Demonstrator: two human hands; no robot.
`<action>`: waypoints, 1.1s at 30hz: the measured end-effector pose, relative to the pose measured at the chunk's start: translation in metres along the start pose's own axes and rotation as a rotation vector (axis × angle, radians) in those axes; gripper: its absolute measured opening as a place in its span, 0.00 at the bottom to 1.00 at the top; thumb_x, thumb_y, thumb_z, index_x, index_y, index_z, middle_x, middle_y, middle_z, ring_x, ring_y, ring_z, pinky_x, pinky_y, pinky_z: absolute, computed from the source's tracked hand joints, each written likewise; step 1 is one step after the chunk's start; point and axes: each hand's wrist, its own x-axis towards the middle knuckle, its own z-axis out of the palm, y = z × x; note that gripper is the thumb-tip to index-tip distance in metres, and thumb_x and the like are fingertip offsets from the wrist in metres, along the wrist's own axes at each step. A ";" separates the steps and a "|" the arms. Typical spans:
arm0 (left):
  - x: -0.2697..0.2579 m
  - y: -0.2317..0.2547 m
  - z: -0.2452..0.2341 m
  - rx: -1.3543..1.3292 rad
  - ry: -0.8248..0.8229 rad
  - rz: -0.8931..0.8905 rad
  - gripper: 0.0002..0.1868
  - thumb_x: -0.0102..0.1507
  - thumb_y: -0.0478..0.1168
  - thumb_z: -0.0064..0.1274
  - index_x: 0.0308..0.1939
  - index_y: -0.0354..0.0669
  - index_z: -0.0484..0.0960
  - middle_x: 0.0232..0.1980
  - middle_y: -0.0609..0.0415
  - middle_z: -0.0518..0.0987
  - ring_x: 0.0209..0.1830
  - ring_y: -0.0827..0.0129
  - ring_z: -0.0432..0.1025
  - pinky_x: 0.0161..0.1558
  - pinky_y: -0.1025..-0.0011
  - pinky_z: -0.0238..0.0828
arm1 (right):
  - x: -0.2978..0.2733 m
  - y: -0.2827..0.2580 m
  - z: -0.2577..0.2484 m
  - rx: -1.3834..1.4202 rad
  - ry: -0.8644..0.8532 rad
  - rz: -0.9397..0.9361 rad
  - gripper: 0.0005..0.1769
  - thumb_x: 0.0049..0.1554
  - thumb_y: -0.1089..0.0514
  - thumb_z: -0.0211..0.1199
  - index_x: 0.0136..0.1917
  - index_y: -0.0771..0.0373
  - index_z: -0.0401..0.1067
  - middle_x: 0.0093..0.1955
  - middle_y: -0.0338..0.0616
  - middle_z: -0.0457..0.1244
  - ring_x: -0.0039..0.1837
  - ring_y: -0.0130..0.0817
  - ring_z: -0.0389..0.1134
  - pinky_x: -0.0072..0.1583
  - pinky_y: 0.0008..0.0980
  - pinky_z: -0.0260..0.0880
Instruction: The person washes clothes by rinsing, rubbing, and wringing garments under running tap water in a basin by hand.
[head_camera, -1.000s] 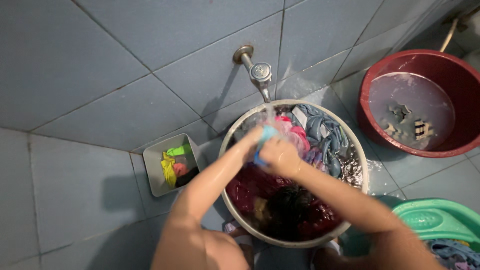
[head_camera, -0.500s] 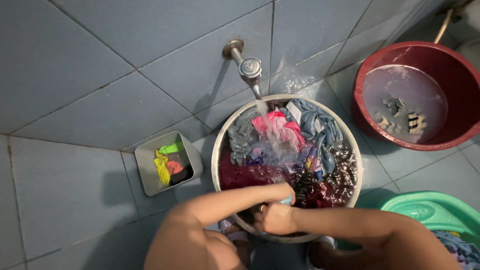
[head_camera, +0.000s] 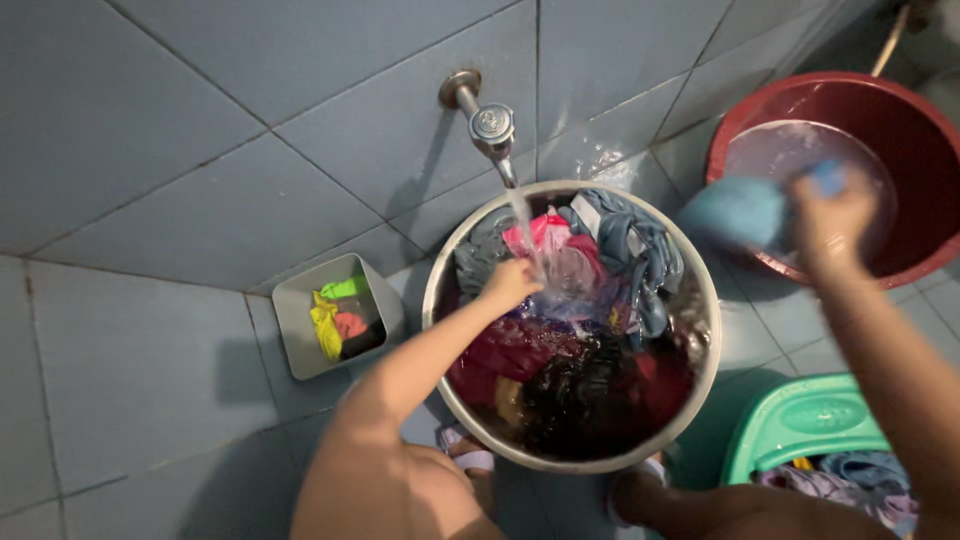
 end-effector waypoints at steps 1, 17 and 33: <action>0.001 -0.023 0.010 0.252 0.174 0.039 0.23 0.55 0.46 0.71 0.48 0.37 0.84 0.52 0.43 0.82 0.50 0.54 0.77 0.54 0.59 0.75 | 0.026 0.005 -0.014 -0.089 0.055 -0.158 0.18 0.60 0.57 0.68 0.57 0.70 0.67 0.49 0.49 0.64 0.48 0.46 0.65 0.53 0.48 0.65; 0.007 -0.033 -0.026 -0.390 0.195 0.223 0.06 0.70 0.37 0.51 0.46 0.36 0.79 0.44 0.47 0.80 0.43 0.55 0.75 0.44 0.59 0.73 | -0.147 0.115 0.247 -0.808 -0.943 -0.163 0.31 0.52 0.33 0.71 0.50 0.63 0.81 0.42 0.47 0.70 0.45 0.38 0.71 0.53 0.39 0.72; -0.113 0.139 -0.188 -0.788 0.085 0.204 0.10 0.72 0.40 0.52 0.45 0.35 0.81 0.37 0.58 0.81 0.38 0.73 0.73 0.42 0.72 0.72 | -0.126 -0.099 0.154 0.214 -1.050 -0.209 0.07 0.64 0.58 0.57 0.54 0.61 0.69 0.47 0.35 0.65 0.51 0.22 0.66 0.54 0.25 0.69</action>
